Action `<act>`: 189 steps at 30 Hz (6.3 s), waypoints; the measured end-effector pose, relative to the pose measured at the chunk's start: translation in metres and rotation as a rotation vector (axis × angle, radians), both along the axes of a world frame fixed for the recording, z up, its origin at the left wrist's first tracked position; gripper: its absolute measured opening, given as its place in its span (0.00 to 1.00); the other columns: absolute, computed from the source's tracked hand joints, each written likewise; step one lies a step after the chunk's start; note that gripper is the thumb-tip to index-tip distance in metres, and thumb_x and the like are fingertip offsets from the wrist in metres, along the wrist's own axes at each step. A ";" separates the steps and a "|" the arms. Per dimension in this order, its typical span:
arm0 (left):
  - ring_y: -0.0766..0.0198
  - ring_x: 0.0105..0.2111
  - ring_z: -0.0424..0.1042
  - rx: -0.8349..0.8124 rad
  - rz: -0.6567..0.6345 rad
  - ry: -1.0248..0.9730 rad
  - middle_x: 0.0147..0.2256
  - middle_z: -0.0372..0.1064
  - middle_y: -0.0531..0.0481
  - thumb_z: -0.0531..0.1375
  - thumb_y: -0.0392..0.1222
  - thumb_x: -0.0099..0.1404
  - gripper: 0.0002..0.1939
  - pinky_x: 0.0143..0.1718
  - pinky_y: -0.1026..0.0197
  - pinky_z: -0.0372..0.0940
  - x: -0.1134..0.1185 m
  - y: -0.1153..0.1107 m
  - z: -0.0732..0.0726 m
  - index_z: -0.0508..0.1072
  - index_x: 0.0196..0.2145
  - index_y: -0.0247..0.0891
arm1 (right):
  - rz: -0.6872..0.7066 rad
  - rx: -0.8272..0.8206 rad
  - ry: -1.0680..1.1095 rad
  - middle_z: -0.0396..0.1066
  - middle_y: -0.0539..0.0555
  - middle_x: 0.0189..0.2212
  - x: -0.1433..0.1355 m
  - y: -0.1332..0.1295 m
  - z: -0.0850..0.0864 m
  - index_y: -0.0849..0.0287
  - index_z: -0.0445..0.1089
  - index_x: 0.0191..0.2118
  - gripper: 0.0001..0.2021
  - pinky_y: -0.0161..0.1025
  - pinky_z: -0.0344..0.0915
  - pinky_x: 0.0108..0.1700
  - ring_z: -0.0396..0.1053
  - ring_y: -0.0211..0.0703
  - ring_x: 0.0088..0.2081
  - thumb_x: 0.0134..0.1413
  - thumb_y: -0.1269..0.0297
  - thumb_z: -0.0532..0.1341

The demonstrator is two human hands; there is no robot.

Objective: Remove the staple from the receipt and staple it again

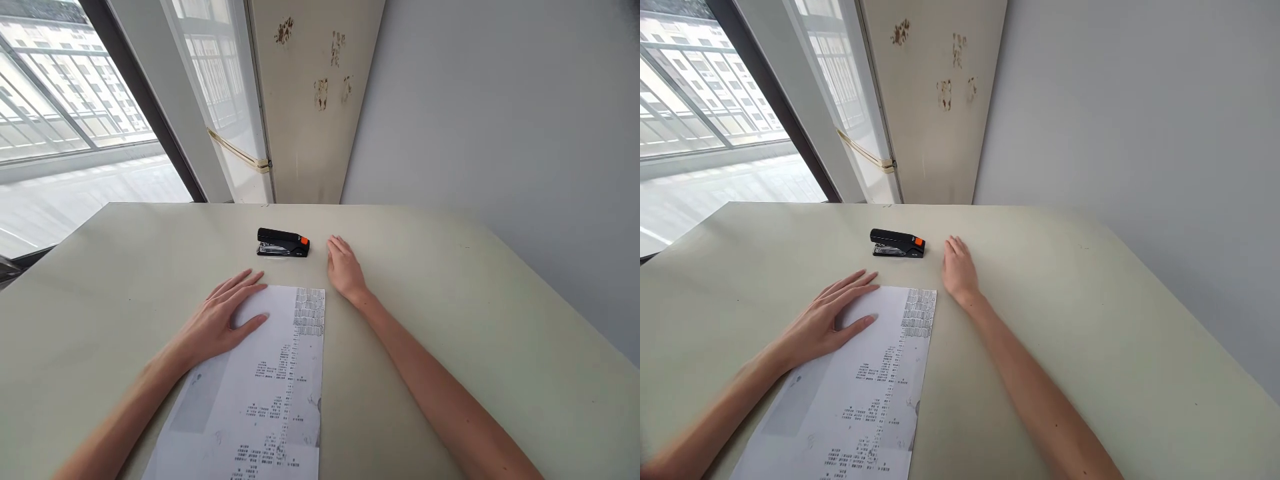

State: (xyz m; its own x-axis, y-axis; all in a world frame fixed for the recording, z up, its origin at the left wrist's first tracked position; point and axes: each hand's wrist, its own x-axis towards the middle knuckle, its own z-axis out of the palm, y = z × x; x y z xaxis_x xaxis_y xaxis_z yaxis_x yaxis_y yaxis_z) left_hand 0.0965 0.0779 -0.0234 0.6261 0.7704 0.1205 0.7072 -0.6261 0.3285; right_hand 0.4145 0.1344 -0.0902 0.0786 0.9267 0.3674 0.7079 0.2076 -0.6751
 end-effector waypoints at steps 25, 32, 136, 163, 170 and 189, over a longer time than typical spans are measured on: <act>0.46 0.76 0.44 0.136 0.040 0.095 0.76 0.41 0.54 0.50 0.61 0.78 0.35 0.75 0.37 0.45 0.013 -0.009 -0.004 0.48 0.77 0.53 | -0.097 -0.027 1.023 0.75 0.55 0.58 -0.041 -0.015 0.035 0.52 0.69 0.49 0.11 0.49 0.64 0.67 0.71 0.44 0.63 0.64 0.63 0.55; 0.47 0.76 0.45 0.088 0.069 0.099 0.76 0.44 0.52 0.48 0.62 0.79 0.34 0.75 0.38 0.46 0.011 -0.009 -0.002 0.55 0.75 0.48 | -0.095 -0.024 0.731 0.73 0.59 0.59 -0.044 -0.022 0.035 0.52 0.68 0.52 0.13 0.54 0.65 0.65 0.69 0.50 0.63 0.66 0.62 0.52; 0.43 0.67 0.58 0.288 0.079 -0.004 0.65 0.64 0.37 0.50 0.60 0.78 0.29 0.67 0.37 0.55 0.051 0.078 0.046 0.63 0.67 0.41 | 0.041 -0.230 0.425 0.76 0.53 0.31 0.078 -0.136 0.052 0.54 0.74 0.34 0.11 0.40 0.63 0.34 0.73 0.45 0.35 0.60 0.64 0.54; 0.53 0.39 0.76 0.353 -0.213 -0.097 0.41 0.77 0.46 0.62 0.48 0.74 0.10 0.46 0.49 0.69 0.194 -0.049 0.073 0.74 0.48 0.40 | -0.065 -0.096 0.884 0.78 0.57 0.40 0.106 -0.122 0.048 0.56 0.72 0.38 0.10 0.44 0.73 0.42 0.75 0.46 0.38 0.55 0.56 0.61; 0.53 0.39 0.77 0.253 -0.225 -0.121 0.40 0.78 0.47 0.64 0.46 0.73 0.09 0.46 0.48 0.69 0.219 -0.063 0.041 0.74 0.47 0.40 | -0.001 -0.153 0.926 0.78 0.54 0.36 0.109 -0.125 0.054 0.55 0.74 0.39 0.14 0.44 0.74 0.42 0.75 0.43 0.35 0.56 0.50 0.66; 0.47 0.57 0.72 0.066 -0.232 -0.163 0.60 0.69 0.40 0.60 0.56 0.76 0.31 0.56 0.43 0.71 0.134 -0.060 0.025 0.56 0.70 0.47 | -0.036 -0.217 0.642 0.77 0.53 0.33 0.104 -0.127 0.050 0.55 0.72 0.41 0.15 0.41 0.70 0.35 0.74 0.43 0.33 0.67 0.51 0.55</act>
